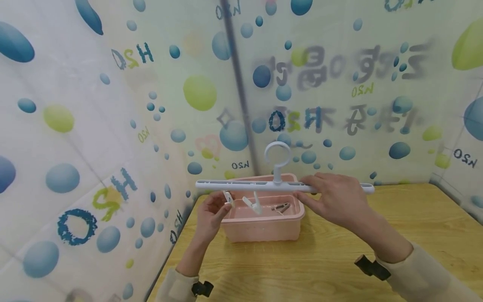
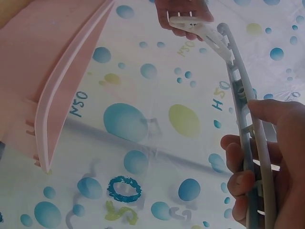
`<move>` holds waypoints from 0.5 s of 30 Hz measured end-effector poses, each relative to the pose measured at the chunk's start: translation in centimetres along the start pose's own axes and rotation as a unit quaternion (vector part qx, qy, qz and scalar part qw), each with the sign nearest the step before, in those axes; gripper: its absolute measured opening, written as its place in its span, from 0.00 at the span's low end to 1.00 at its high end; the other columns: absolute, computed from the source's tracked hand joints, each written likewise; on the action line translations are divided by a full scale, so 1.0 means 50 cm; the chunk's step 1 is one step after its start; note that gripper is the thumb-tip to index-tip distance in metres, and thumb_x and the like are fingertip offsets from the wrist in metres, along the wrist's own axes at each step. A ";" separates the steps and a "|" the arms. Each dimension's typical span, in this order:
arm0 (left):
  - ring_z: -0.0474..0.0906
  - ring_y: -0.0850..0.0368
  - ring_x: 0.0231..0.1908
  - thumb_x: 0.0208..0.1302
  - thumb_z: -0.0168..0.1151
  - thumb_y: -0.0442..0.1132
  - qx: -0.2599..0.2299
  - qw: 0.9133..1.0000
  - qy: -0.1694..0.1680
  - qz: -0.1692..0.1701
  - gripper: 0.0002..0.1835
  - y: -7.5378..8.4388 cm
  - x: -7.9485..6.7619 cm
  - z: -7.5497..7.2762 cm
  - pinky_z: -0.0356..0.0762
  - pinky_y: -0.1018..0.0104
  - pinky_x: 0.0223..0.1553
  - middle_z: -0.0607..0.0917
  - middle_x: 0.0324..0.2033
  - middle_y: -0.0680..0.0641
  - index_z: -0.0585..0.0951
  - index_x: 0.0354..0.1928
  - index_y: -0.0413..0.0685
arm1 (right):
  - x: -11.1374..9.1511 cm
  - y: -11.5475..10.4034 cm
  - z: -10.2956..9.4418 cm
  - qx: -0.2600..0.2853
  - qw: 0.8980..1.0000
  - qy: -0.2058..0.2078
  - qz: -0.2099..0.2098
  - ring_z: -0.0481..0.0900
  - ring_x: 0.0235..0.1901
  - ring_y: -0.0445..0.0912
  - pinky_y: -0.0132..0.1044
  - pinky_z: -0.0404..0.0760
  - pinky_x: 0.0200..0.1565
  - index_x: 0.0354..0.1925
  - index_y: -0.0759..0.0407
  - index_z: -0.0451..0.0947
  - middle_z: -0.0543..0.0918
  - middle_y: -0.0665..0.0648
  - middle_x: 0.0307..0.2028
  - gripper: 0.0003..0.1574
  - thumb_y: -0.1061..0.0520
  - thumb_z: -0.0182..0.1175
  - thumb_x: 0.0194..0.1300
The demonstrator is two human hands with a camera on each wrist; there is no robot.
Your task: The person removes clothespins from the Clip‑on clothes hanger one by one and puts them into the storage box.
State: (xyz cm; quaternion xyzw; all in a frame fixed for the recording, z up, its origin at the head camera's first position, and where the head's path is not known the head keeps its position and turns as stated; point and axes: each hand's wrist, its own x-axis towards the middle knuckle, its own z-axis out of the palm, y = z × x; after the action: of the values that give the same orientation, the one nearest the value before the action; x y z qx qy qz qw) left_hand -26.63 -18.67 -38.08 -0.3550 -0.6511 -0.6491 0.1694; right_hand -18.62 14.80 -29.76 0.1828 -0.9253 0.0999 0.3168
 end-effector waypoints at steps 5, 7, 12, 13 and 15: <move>0.83 0.62 0.43 0.67 0.63 0.30 0.013 1.000 0.001 -0.026 0.17 -0.005 0.002 -0.004 0.81 0.71 0.46 0.87 0.44 0.53 0.75 0.54 0.27 | -0.001 -0.001 0.002 0.000 1.000 -0.010 0.005 0.85 0.31 0.45 0.39 0.75 0.26 0.49 0.45 0.84 0.89 0.48 0.39 0.24 0.33 0.62 0.64; 0.83 0.60 0.43 0.67 0.63 0.29 0.022 0.999 0.004 -0.037 0.17 -0.008 0.004 -0.006 0.81 0.71 0.46 0.87 0.44 0.53 0.75 0.54 0.29 | -0.001 -0.002 0.002 -0.001 1.000 -0.011 0.006 0.85 0.31 0.45 0.40 0.75 0.26 0.49 0.45 0.84 0.89 0.48 0.39 0.24 0.33 0.62 0.64; 0.82 0.59 0.43 0.67 0.62 0.28 0.045 0.997 0.005 -0.055 0.15 -0.014 0.007 -0.011 0.81 0.71 0.46 0.86 0.45 0.45 0.78 0.55 0.38 | -0.002 -0.002 0.003 -0.001 1.000 -0.010 0.004 0.84 0.30 0.45 0.39 0.74 0.25 0.48 0.45 0.84 0.89 0.47 0.38 0.23 0.34 0.62 0.64; 0.82 0.60 0.43 0.68 0.62 0.29 0.049 0.997 0.005 -0.058 0.15 -0.016 0.007 -0.012 0.80 0.72 0.46 0.86 0.45 0.44 0.78 0.55 0.41 | -0.002 -0.002 0.003 -0.001 1.000 -0.010 0.004 0.84 0.29 0.45 0.39 0.74 0.25 0.48 0.45 0.84 0.89 0.47 0.37 0.23 0.33 0.62 0.64; 0.82 0.60 0.43 0.68 0.61 0.30 0.057 0.996 0.001 -0.064 0.15 -0.019 0.006 -0.014 0.80 0.71 0.47 0.86 0.46 0.44 0.78 0.55 0.42 | -0.002 -0.002 0.003 -0.001 1.000 -0.012 0.004 0.84 0.29 0.45 0.39 0.74 0.25 0.48 0.45 0.84 0.88 0.47 0.37 0.24 0.33 0.62 0.64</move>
State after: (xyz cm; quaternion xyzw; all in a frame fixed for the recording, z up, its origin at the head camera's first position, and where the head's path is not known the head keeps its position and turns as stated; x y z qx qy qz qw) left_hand -27.63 -19.18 -38.51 -0.3018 -0.7082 -0.6209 0.1475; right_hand -18.60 14.71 -29.97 0.1800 -0.9299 0.0982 0.3054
